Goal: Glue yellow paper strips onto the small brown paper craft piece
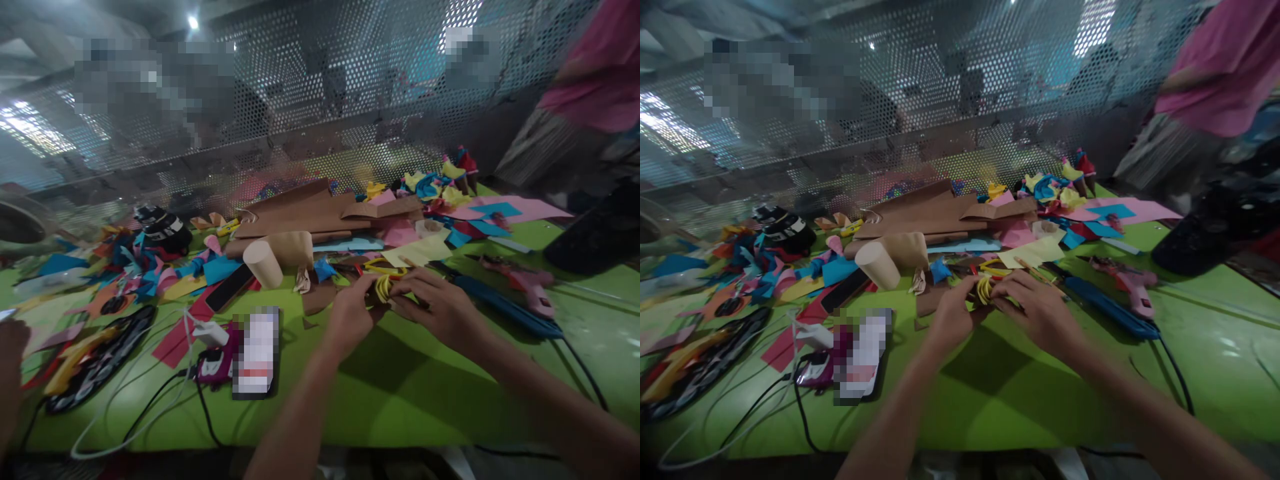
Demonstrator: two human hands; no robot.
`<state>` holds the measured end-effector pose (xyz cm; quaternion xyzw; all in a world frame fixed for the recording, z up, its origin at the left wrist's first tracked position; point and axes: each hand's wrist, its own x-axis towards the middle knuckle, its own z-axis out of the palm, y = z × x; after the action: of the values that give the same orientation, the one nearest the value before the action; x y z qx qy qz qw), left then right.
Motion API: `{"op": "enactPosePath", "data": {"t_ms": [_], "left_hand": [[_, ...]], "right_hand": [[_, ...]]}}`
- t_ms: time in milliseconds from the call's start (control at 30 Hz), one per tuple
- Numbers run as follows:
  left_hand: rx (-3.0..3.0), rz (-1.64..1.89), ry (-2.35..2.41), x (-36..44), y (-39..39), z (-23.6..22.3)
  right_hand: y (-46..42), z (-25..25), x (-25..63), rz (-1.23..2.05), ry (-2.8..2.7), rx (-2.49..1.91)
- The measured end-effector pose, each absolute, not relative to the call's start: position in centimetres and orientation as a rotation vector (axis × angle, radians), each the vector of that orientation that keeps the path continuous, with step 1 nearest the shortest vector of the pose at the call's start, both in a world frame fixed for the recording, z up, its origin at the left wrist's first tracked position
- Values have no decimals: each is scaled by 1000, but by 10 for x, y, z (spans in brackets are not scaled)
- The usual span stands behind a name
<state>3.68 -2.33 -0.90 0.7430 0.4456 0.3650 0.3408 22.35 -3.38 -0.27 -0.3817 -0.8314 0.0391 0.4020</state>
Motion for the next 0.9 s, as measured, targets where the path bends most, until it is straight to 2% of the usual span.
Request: {"op": "enactPosePath", "data": {"t_ms": [300, 900], "left_hand": [[1780, 958, 1090, 39, -20, -13], [1894, 946, 1127, 37, -25, -8]], "right_hand": [[-33, -4, 228, 155, -2117, -929], [-37, -2, 221, 198, -1965, -915]]}}
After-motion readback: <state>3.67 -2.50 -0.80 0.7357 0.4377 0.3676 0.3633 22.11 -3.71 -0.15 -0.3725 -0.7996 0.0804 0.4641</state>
